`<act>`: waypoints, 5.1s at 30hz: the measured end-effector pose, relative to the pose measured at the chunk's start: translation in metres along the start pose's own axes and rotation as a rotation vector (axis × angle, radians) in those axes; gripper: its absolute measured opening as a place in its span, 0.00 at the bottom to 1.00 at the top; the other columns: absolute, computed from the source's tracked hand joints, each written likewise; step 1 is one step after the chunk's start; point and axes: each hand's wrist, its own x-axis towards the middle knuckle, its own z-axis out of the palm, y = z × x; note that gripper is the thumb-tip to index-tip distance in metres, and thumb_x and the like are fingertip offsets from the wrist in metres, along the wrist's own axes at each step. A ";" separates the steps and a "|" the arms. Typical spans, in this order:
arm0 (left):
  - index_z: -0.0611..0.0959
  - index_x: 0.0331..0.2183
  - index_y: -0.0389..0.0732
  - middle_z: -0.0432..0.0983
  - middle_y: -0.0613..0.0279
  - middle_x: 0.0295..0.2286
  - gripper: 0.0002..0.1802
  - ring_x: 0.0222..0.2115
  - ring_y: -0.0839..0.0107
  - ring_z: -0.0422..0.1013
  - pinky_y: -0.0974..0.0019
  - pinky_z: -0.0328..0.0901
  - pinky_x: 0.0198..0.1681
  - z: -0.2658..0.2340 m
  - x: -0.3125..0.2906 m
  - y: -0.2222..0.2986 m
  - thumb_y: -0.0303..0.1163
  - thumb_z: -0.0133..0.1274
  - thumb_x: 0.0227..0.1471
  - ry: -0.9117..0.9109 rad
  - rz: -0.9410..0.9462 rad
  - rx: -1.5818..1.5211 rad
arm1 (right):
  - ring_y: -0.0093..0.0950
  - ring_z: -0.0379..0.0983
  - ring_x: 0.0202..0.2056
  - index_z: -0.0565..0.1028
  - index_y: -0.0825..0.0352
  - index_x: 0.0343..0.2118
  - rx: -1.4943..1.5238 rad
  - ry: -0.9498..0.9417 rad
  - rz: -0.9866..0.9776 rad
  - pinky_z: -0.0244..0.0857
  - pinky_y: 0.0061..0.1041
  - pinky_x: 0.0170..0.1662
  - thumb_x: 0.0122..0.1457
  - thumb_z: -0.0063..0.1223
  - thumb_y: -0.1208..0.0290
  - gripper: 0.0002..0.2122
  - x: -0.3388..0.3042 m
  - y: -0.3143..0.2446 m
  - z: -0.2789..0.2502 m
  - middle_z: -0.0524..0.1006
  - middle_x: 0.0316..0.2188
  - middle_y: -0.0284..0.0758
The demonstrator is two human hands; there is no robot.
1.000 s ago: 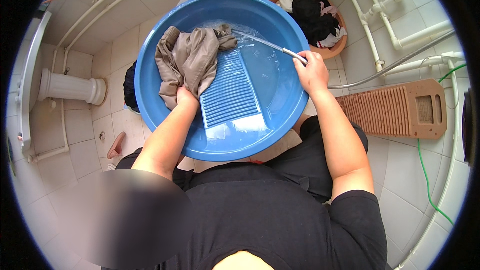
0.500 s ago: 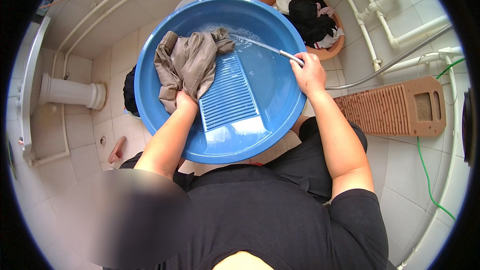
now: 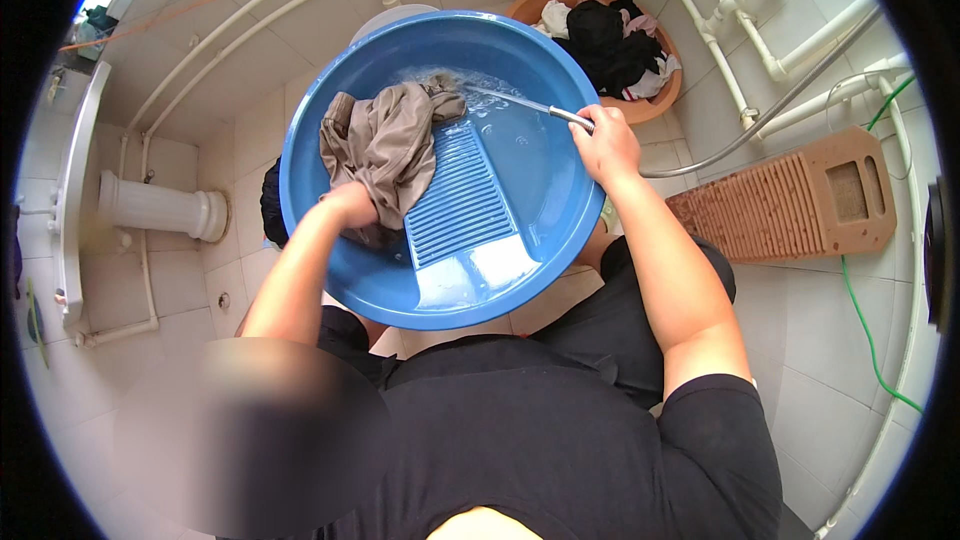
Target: The person hand-washes a dark garment in a blue basin filled with soapy water, scrubbing it against a built-in washboard. After rinsing the dark item, they pick up a beige garment and rinse it thoroughly using a handheld shower hose.
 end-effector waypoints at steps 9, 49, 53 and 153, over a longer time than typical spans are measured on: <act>0.75 0.41 0.36 0.74 0.58 0.38 0.16 0.41 0.66 0.69 0.64 0.63 0.47 -0.170 -0.101 -0.022 0.20 0.46 0.47 0.864 0.424 -1.445 | 0.36 0.73 0.36 0.75 0.57 0.36 0.016 -0.018 0.002 0.67 0.34 0.39 0.50 0.56 0.61 0.11 0.000 -0.001 0.000 0.72 0.36 0.35; 0.61 0.52 0.40 0.43 0.42 0.58 0.42 0.58 0.37 0.41 0.31 0.50 0.52 0.022 -0.004 0.039 0.34 0.60 0.33 0.044 -0.049 0.196 | 0.35 0.73 0.35 0.75 0.57 0.34 0.039 0.022 -0.039 0.66 0.33 0.39 0.51 0.54 0.61 0.10 0.000 0.004 0.004 0.73 0.35 0.35; 0.54 0.57 0.37 0.38 0.45 0.60 0.44 0.61 0.40 0.33 0.37 0.37 0.59 0.039 0.023 0.028 0.32 0.54 0.39 0.045 -0.110 0.283 | 0.35 0.72 0.36 0.75 0.57 0.34 0.036 0.005 -0.029 0.66 0.33 0.40 0.51 0.54 0.61 0.09 -0.001 0.002 0.003 0.72 0.36 0.35; 0.53 0.59 0.33 0.34 0.47 0.61 0.38 0.62 0.50 0.34 0.24 0.36 0.52 0.049 0.007 0.051 0.40 0.39 0.48 -0.007 -0.100 0.357 | 0.35 0.72 0.35 0.76 0.57 0.34 0.048 0.045 -0.066 0.66 0.33 0.38 0.51 0.54 0.60 0.10 0.004 0.003 0.006 0.74 0.34 0.35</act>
